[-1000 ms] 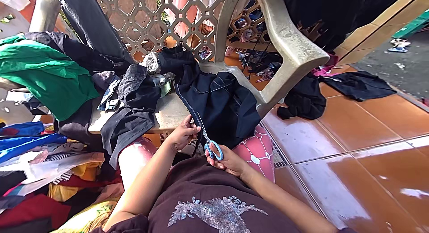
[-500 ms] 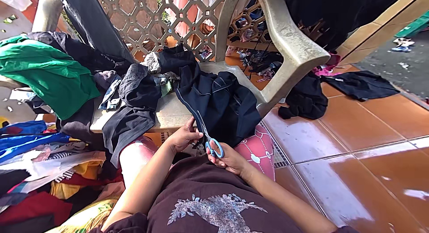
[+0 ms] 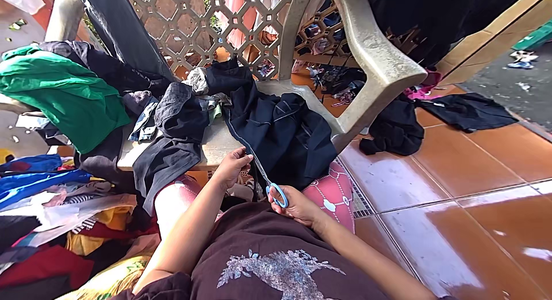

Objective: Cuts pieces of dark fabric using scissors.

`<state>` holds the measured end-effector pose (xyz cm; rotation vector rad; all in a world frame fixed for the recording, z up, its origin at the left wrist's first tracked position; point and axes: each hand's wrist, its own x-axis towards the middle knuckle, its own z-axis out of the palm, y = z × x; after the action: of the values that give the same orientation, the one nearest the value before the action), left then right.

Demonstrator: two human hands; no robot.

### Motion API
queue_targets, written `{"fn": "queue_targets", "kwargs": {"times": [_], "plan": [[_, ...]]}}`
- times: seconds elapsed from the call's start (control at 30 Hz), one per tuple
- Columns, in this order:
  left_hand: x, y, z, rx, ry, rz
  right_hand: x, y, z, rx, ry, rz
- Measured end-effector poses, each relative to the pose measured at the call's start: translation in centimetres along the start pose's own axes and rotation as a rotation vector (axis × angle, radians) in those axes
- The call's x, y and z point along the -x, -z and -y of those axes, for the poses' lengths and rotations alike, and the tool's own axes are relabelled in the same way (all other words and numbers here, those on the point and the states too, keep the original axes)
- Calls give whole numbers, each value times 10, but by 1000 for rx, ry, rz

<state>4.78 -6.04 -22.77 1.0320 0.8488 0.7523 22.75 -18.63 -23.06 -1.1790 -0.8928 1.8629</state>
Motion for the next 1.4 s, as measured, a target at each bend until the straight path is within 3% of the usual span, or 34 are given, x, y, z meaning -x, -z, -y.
{"fn": "queue_targets", "kwargs": {"times": [0.3, 1.4], "plan": [[3, 2, 10, 147, 43, 201, -3, 2, 2, -36, -11, 66], [8, -7, 28, 381, -35, 369, -2, -6, 1, -161, 45, 112]]}}
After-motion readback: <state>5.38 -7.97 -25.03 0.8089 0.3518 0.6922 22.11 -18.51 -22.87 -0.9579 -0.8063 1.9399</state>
